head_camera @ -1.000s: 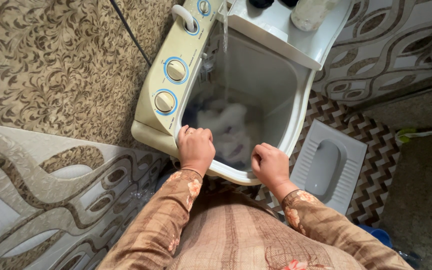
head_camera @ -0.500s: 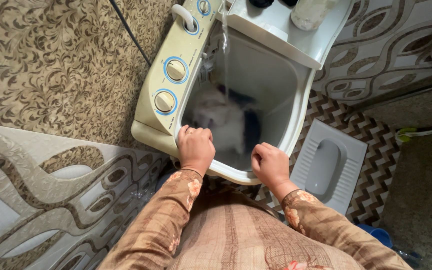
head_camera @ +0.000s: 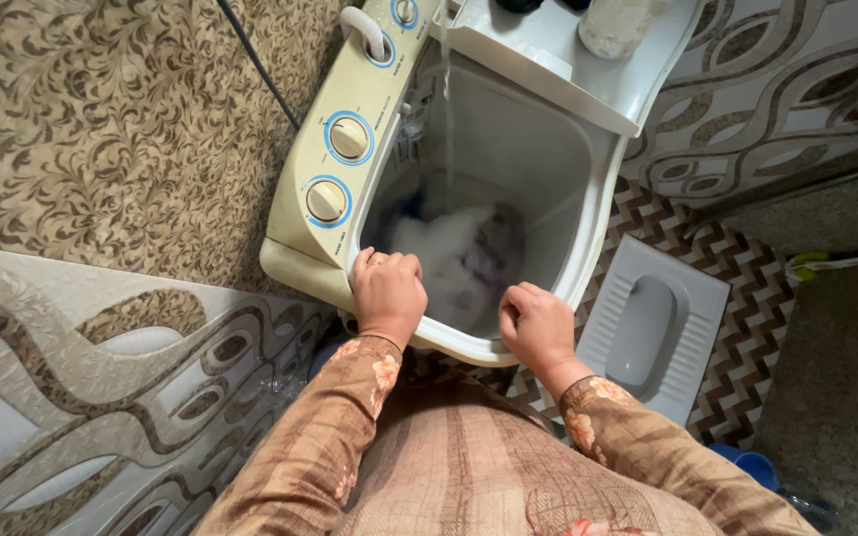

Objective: Washing clothes using a small washing machine and buckets in a bathroom.

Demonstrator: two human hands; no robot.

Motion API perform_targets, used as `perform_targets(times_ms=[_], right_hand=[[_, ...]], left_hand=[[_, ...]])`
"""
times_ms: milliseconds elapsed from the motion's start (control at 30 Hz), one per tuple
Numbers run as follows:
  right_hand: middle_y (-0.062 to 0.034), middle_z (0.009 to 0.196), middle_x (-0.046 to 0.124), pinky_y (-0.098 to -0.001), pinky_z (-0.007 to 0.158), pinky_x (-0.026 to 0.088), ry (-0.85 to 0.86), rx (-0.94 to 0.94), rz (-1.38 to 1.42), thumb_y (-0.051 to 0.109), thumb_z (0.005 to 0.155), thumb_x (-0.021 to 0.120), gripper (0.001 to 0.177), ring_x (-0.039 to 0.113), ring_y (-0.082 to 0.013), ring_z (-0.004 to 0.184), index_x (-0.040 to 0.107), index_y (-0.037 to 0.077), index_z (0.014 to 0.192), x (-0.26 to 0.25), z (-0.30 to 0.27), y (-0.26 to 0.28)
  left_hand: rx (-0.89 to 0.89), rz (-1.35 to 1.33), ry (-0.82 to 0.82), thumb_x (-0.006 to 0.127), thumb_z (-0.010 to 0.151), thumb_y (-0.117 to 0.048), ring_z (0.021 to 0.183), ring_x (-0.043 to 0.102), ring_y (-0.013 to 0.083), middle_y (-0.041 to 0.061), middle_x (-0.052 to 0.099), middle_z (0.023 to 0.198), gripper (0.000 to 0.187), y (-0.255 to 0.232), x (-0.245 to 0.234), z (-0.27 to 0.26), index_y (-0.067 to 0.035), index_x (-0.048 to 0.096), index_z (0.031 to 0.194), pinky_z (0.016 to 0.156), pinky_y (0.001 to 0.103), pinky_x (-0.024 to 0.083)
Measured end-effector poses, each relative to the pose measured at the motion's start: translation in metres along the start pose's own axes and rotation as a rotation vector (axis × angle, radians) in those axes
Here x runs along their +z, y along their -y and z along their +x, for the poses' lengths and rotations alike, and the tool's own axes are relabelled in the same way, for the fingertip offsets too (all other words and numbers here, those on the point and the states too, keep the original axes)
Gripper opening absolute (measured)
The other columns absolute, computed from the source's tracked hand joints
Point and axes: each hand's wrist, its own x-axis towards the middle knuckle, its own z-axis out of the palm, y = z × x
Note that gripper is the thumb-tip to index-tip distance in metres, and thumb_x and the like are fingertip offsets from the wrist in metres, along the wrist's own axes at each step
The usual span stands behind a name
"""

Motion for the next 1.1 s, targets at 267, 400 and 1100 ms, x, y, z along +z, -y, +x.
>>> perform_targets(times_ms=[267,400,1100], right_hand=[[-0.0054,0.073,0.063,-0.0427,0.059,0.051,0.005,-0.007,0.01,0.011,0.079,0.065,0.006,0.064,-0.0313,0.069,0.065,0.012,0.073,-0.001,0.0,0.0],[-0.0051,0.073,0.063,-0.0428,0.059,0.051,0.016,-0.001,0.005,0.011,0.079,0.065,0.007,0.064,-0.0309,0.07,0.065,0.011,0.073,-0.001,0.0,-0.001],[-0.0176,0.108,0.072,-0.0458,0.083,0.055,1.077,-0.221,-0.098,0.019,0.101,0.049,0.025,0.07,-0.0347,0.095,0.07,0.007,0.105,0.392,0.117,-0.077]], left_hand=[[-0.002,0.003,0.0,0.062,0.081,-0.008,0.086,0.063,0.0278,0.004,0.066,0.076,0.014,0.0,0.0,0.0,-0.014,0.066,0.07,0.108,0.046,0.039],[-0.008,0.004,0.001,0.062,0.082,-0.008,0.085,0.063,0.0276,0.004,0.066,0.075,0.015,0.0,0.001,0.0,-0.014,0.066,0.069,0.109,0.046,0.039],[-0.024,-0.175,-0.11,0.063,0.077,-0.004,0.093,0.065,0.027,0.007,0.063,0.084,0.006,-0.012,-0.02,-0.012,-0.011,0.064,0.078,0.11,0.051,0.042]])
